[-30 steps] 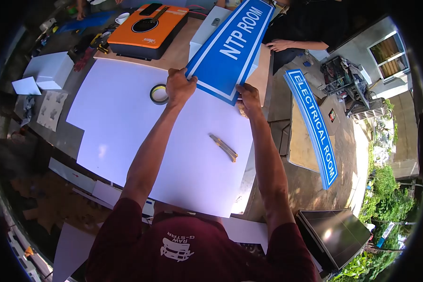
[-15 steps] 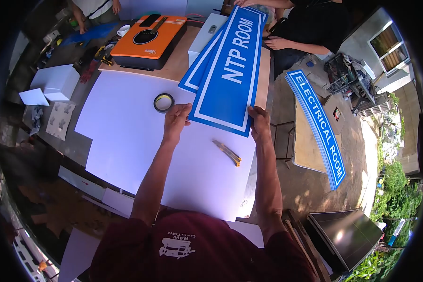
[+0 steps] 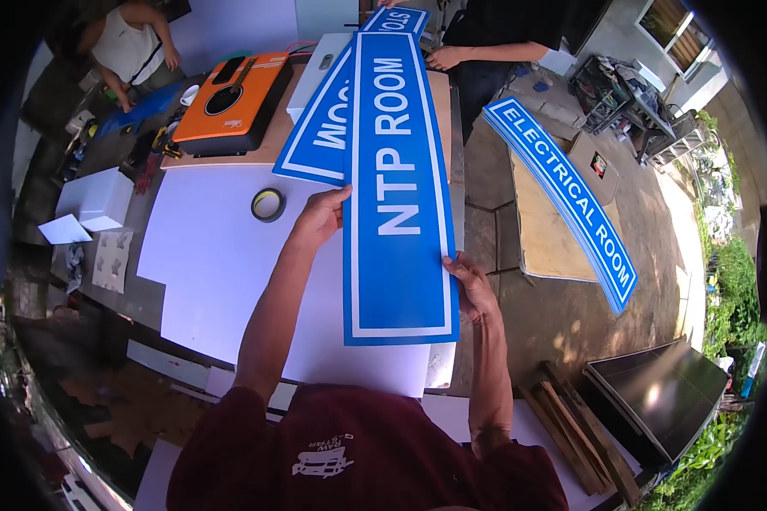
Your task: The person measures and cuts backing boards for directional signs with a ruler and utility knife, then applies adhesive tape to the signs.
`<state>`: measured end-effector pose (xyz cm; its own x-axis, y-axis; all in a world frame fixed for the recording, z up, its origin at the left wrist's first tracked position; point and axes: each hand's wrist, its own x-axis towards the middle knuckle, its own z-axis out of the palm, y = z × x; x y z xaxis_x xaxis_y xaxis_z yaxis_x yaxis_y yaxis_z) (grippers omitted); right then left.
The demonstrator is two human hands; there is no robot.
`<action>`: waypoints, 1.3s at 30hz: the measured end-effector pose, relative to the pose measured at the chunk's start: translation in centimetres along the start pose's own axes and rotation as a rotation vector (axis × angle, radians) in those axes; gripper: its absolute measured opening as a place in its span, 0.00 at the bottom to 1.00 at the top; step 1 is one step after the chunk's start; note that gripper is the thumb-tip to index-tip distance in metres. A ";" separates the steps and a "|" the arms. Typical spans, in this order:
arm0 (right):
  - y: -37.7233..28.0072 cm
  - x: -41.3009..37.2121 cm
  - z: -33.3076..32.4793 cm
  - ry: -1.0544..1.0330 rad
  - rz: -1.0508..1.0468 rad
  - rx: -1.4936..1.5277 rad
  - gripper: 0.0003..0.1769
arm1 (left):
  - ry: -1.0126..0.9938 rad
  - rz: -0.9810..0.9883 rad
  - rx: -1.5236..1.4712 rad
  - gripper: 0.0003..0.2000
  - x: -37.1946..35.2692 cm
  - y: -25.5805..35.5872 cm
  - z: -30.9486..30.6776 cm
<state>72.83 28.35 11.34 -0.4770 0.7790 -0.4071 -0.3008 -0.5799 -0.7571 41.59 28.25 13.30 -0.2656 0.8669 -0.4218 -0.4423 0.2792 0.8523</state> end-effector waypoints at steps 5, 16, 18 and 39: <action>-1.3 4.1 -2.2 -0.136 0.059 -0.022 0.34 | 0.046 0.091 0.057 0.13 -0.2 -2.0 0.8; -3.5 0.8 -0.9 -0.169 -0.075 -0.098 0.28 | 0.000 0.053 -0.054 0.12 -4.8 -7.2 1.7; -4.3 -1.4 0.5 -0.152 -0.140 -0.130 0.29 | -0.080 0.079 -0.164 0.12 -5.3 -8.4 1.4; 11.0 -23.0 19.3 -0.206 -0.662 -1.800 0.36 | -0.747 0.126 -1.088 0.59 -13.6 -3.3 -22.3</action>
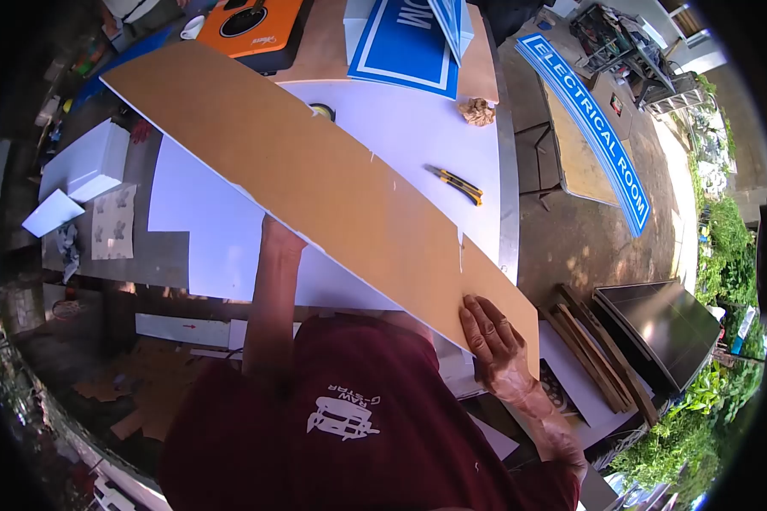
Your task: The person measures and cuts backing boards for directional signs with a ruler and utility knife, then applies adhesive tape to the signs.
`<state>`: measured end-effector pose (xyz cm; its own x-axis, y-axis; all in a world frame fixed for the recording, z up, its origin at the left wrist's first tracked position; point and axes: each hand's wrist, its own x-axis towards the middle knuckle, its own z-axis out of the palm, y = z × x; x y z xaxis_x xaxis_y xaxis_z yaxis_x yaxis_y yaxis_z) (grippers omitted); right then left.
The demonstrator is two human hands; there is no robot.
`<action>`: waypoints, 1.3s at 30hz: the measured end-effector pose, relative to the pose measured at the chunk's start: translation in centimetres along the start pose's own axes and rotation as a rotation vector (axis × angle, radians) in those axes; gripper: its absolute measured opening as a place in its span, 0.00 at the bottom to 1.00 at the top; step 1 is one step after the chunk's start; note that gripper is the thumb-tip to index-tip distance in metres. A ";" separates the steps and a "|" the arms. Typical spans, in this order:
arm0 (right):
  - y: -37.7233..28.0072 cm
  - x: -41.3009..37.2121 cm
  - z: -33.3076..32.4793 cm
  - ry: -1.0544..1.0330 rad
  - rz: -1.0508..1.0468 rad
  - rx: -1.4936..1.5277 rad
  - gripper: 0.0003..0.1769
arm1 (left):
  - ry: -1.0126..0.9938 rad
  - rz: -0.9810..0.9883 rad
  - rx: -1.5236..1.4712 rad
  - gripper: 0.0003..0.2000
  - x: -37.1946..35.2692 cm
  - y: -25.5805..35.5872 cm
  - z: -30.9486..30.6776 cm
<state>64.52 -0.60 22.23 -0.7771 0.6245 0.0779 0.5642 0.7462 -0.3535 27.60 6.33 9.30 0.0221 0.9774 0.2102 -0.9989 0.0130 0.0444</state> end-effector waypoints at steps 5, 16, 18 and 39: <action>-0.6 1.4 6.7 -0.156 -0.146 -0.151 0.35 | 0.633 0.206 0.670 0.53 -10.1 3.3 -8.1; 8.1 1.9 20.3 -0.157 -0.326 -0.380 0.37 | 0.541 0.289 0.254 0.41 -12.7 2.9 -11.4; 9.5 2.2 21.6 -0.179 -0.303 -0.367 0.37 | 0.651 0.243 0.347 0.36 -12.3 3.2 -13.2; 0.8 16.0 25.9 -0.113 0.189 0.245 0.07 | 0.915 0.286 2.367 0.18 -19.0 18.5 -12.9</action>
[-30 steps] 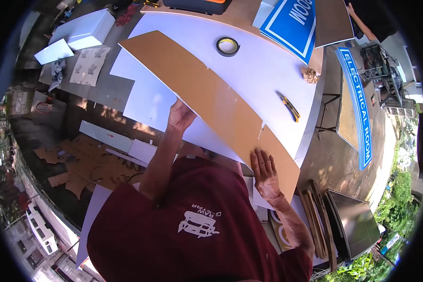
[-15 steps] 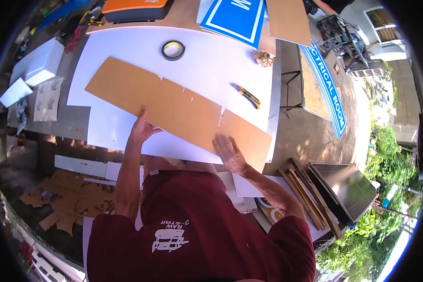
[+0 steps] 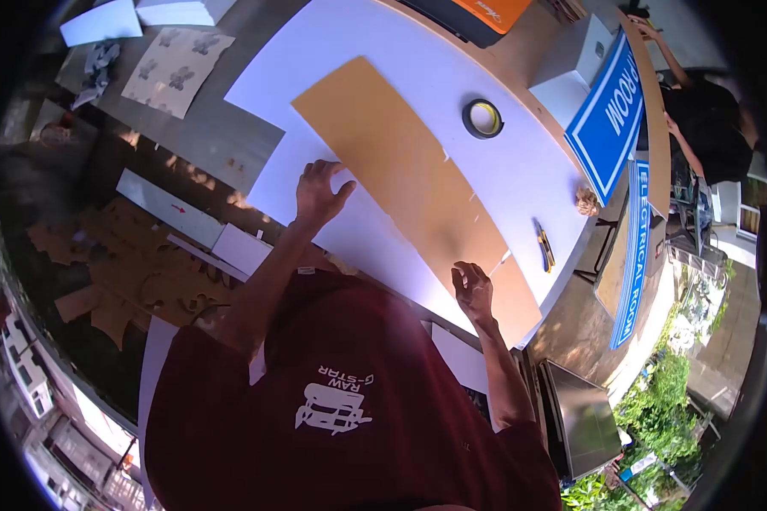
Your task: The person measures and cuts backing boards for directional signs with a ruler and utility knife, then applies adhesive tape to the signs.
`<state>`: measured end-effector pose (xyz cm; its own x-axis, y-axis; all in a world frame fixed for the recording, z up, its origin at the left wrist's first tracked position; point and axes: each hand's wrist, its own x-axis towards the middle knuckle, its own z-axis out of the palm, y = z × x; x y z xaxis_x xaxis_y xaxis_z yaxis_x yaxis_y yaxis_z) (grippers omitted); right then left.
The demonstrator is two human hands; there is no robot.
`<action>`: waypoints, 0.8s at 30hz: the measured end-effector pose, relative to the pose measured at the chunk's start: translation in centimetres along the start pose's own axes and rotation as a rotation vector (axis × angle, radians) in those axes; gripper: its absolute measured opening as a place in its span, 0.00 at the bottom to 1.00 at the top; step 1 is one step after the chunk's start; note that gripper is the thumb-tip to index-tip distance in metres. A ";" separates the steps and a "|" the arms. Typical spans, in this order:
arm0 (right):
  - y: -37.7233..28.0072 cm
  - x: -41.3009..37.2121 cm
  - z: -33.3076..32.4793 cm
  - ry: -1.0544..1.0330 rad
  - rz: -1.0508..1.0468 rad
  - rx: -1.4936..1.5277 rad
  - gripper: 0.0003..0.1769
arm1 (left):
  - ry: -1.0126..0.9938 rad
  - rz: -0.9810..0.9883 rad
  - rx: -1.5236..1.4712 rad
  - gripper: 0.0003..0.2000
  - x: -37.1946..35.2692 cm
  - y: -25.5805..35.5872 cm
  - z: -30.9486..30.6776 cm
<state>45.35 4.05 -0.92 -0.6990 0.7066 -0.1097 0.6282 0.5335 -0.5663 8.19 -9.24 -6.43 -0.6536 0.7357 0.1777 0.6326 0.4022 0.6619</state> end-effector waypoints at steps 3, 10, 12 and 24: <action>-5.5 9.4 3.6 -0.066 0.031 0.379 0.08 | 0.006 0.040 0.058 0.30 0.9 -0.5 -1.3; -19.5 31.8 12.5 -0.188 -0.279 0.183 0.16 | -0.020 0.118 0.186 0.40 2.1 -2.9 -0.3; -23.1 35.6 14.3 -0.306 -0.158 0.191 0.18 | -0.050 0.078 0.152 0.41 2.1 -3.2 -0.2; -25.8 41.6 19.9 -0.473 -0.064 -0.149 0.29 | -0.156 -0.045 0.025 0.39 2.6 -3.2 -0.8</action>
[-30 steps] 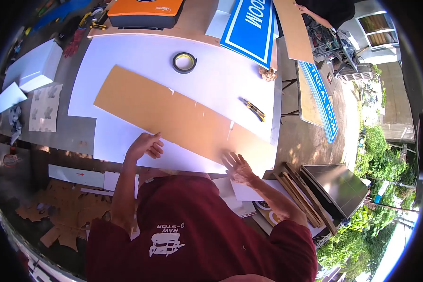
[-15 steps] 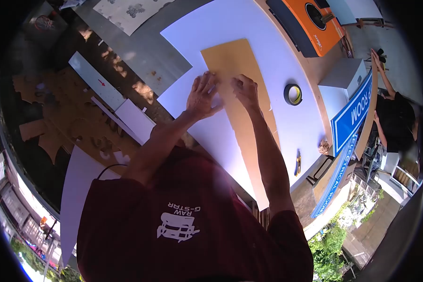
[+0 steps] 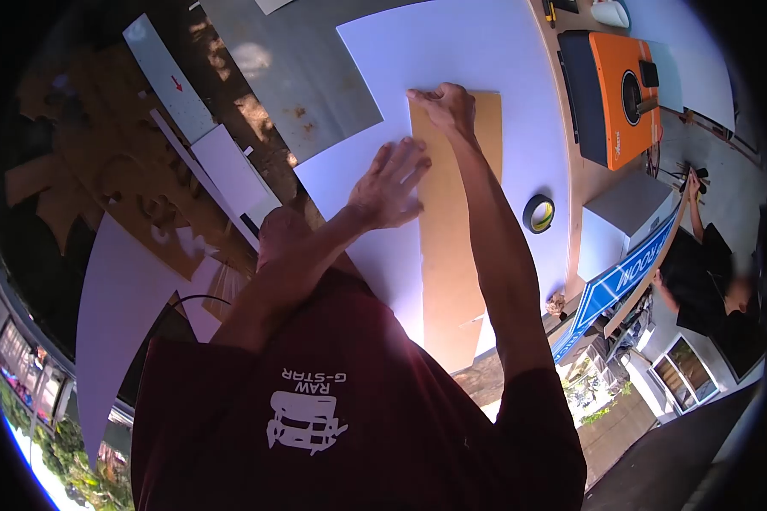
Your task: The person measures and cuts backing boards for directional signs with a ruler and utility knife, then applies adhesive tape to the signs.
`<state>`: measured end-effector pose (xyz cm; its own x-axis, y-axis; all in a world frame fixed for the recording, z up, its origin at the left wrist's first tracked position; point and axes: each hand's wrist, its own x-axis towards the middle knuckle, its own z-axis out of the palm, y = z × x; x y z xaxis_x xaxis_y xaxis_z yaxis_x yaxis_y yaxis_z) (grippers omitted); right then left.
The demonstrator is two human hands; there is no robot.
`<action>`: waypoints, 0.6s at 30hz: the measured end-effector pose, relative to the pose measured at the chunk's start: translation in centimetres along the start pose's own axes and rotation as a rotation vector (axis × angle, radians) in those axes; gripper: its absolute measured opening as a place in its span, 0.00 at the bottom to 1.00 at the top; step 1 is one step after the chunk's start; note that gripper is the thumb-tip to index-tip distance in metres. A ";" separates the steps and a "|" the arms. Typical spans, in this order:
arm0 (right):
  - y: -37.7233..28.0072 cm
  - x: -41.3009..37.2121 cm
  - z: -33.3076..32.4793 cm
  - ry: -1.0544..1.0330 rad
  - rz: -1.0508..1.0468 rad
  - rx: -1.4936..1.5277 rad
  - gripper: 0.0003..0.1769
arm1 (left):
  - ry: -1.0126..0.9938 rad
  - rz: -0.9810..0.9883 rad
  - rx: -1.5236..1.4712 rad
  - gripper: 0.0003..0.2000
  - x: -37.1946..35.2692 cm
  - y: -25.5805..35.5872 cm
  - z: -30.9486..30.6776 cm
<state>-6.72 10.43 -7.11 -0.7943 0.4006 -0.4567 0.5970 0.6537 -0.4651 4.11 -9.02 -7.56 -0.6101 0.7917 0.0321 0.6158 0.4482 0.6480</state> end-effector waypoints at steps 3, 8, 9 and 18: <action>-0.8 -0.7 -1.2 -0.057 0.026 0.082 0.26 | 0.008 0.001 -0.018 0.39 0.0 -0.2 0.3; -2.2 -1.7 -2.2 -0.079 0.138 0.256 0.27 | 0.017 0.003 -0.047 0.38 0.0 -0.2 0.4; -2.2 -1.6 -2.0 -0.070 0.125 0.221 0.27 | 0.018 0.004 -0.049 0.38 0.0 -0.3 0.4; -1.5 -1.1 -1.9 -0.104 0.074 0.264 0.23 | 0.009 0.003 -0.050 0.38 0.0 -0.3 0.4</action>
<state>-6.93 10.22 -4.48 -0.7396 0.3646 -0.5658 0.6726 0.4298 -0.6023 4.12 -8.95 -8.02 -0.6127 0.7893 0.0404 0.5919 0.4244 0.6852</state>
